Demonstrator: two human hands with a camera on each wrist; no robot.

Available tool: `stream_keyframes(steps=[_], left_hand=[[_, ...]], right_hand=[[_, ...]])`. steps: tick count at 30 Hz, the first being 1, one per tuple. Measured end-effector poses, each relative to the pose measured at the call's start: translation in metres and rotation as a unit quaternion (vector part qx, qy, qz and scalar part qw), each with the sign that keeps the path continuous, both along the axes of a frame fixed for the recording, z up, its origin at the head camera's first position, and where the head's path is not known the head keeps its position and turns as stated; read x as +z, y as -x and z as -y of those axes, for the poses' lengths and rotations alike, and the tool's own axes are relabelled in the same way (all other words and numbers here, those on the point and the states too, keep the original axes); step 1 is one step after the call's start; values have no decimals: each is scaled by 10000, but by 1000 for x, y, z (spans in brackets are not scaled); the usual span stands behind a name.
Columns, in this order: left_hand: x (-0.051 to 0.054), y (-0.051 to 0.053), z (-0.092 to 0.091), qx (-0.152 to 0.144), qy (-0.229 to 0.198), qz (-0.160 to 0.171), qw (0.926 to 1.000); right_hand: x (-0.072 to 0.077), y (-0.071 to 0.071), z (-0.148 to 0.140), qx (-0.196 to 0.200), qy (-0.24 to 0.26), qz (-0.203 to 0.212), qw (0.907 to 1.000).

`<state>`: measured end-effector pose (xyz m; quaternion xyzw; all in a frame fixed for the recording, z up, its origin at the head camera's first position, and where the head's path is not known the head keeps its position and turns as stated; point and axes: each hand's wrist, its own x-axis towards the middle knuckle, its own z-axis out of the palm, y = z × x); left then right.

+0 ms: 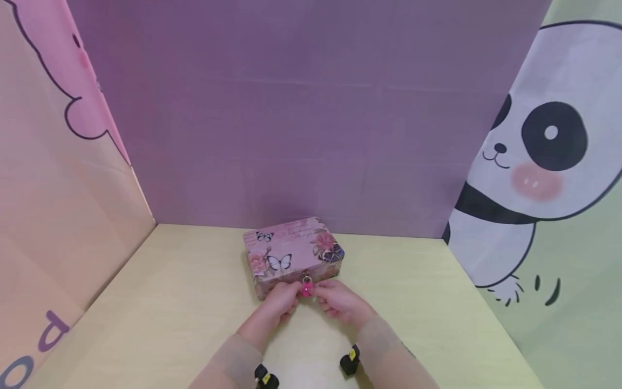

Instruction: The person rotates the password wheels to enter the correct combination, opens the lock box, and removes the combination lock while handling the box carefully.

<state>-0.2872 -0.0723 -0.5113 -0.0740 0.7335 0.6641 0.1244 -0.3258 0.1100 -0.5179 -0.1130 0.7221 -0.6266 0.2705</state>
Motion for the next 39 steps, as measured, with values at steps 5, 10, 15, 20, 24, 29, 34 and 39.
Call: stream_keyframes(steps=[5, 10, 15, 20, 24, 29, 34, 39], left_hand=[[0, 0, -2, -69, 280, -282, 9992], [-3, 0, -3, -9, 297, -499, 9983], [-4, 1, -3, 15, 327, -754, 9966], [-5, 3, -6, 4, 325, -841, 9959], [-5, 3, -7, 41, 307, -810, 9962], [-5, 2, -10, 121, 249, -855, 9960], [-4, 1, -12, 188, 179, -866, 9959], [-2, 1, -13, 204, 126, -837, 9962]], right_hand=[[0, 1, 0, 40, 50, -50, 10000], [-1, 1, 2, 52, 62, -54, 10000], [-3, 2, 2, 55, 90, -53, 9999], [-4, 3, 0, 60, 130, -10, 9999], [-4, 3, 0, 75, 152, 3, 9999], [-5, 3, -1, 58, 174, 42, 9998], [-5, 4, -1, 17, 181, 58, 9998], [-4, 3, -3, 31, 193, 53, 9998]])
